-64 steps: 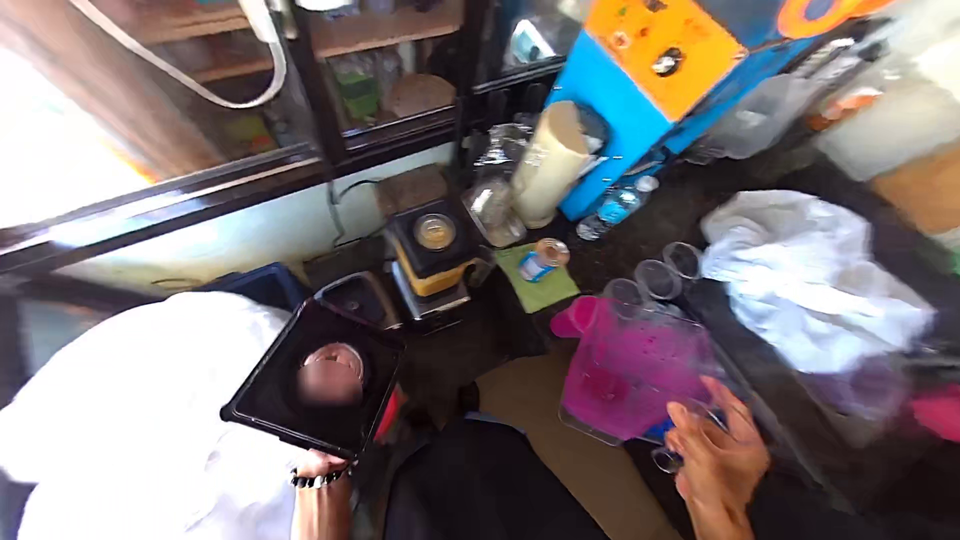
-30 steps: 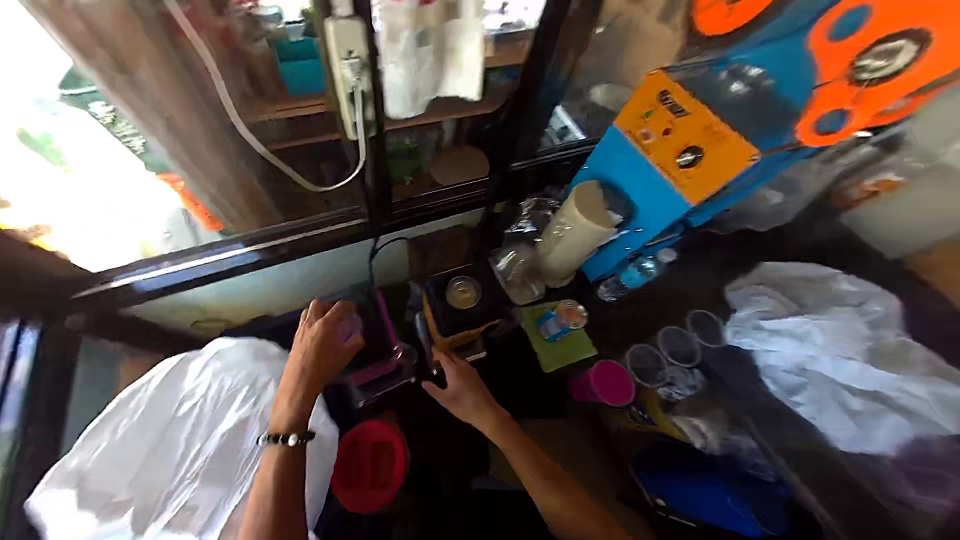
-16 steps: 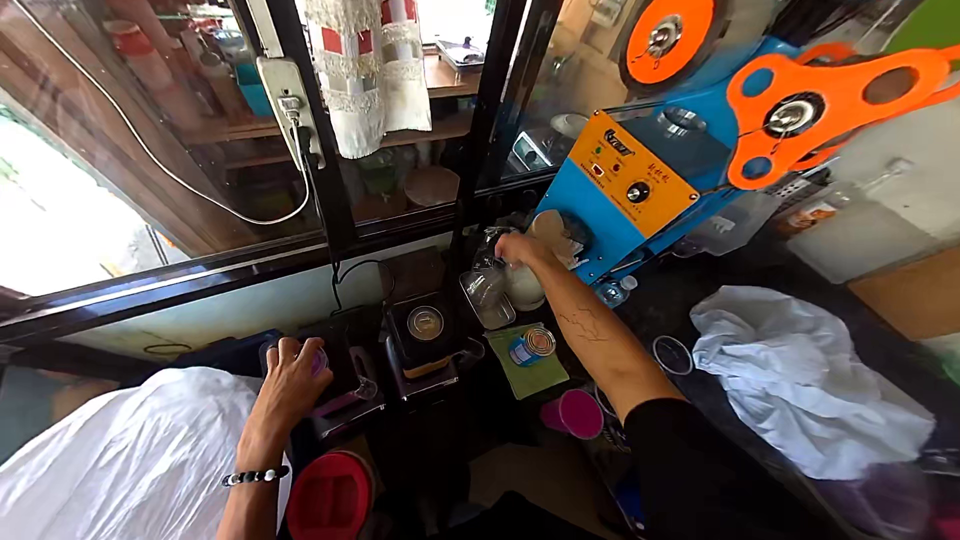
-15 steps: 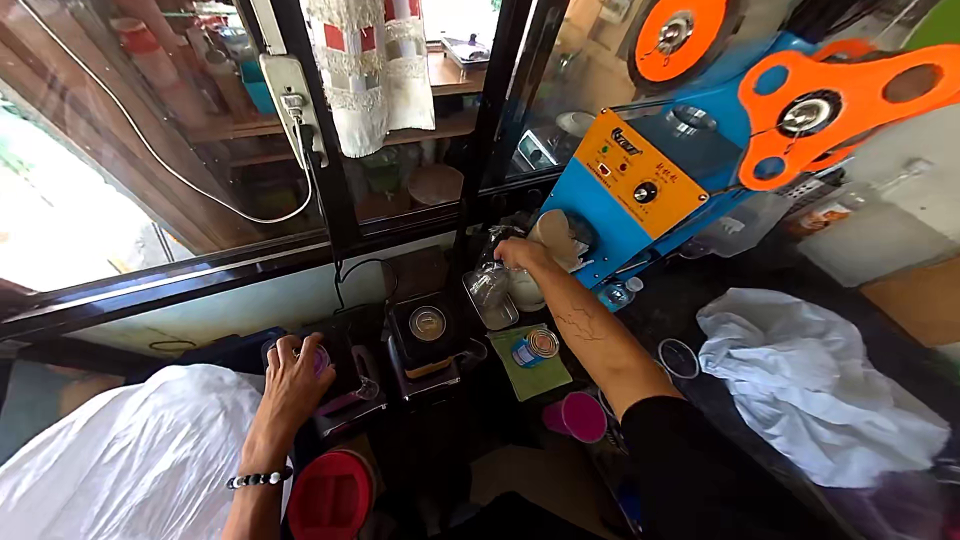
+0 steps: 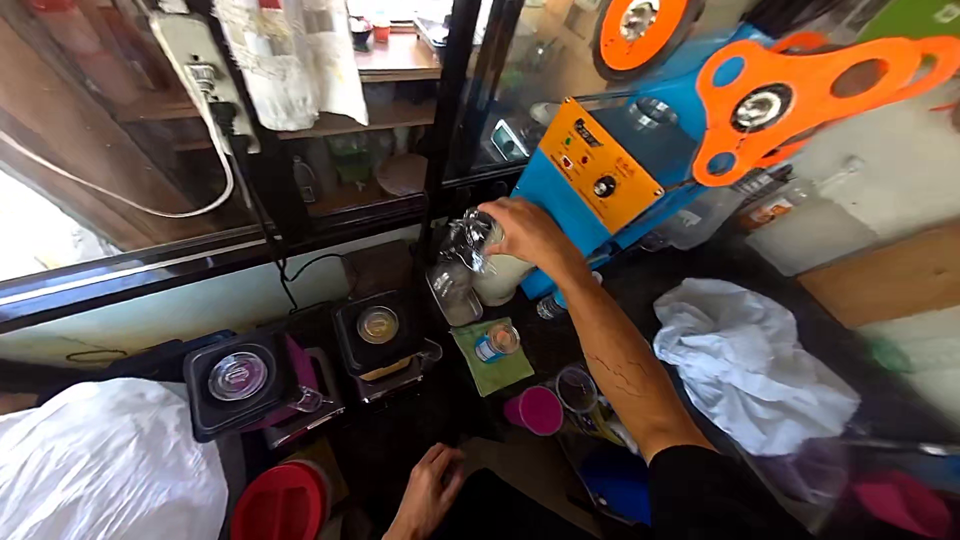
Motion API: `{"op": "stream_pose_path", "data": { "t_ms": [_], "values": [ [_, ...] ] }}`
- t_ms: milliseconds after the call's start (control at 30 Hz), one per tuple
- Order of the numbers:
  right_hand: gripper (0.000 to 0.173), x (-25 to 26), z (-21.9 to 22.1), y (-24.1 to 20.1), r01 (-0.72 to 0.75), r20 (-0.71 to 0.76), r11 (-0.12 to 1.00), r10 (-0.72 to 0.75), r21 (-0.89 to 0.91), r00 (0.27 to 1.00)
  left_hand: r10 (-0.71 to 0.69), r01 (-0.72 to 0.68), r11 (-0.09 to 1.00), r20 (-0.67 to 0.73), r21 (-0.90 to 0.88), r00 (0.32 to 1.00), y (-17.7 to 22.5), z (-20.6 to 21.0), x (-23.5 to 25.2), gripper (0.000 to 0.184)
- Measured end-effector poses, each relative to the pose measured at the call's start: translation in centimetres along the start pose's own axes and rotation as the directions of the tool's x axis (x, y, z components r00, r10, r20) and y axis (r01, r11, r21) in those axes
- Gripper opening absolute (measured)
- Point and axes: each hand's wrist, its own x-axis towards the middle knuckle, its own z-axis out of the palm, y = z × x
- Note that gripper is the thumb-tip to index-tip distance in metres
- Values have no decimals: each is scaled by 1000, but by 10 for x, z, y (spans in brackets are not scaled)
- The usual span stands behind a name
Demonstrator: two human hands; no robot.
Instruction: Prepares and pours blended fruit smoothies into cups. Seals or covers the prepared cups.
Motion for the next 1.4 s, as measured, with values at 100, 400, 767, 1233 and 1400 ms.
{"op": "stream_pose_path", "data": {
  "t_ms": [100, 400, 767, 1233, 1400],
  "values": [
    [80, -101, -38, 0, 27, -145, 970, 9, 241, 989, -100, 118, 991, 239, -64, 966, -20, 58, 44, 46],
    [84, -361, 78, 15, -524, 267, 760, 451, 384, 851, -174, 183, 983, 242, -17, 955, -49, 151, 126, 89],
    [79, -358, 130, -10, -587, 281, 739, 517, 331, 809, -151, 149, 985, 12, 92, 988, -45, 163, 109, 71],
    [78, -310, 142, -31, -518, 327, 853, 471, 69, 819, -275, 289, 951, 133, -108, 952, -40, 134, 102, 56],
    [78, -302, 143, -35, -537, 368, 842, 488, 38, 791, -354, 385, 787, 157, -483, 922, -20, 120, 99, 39]
  ]
}}
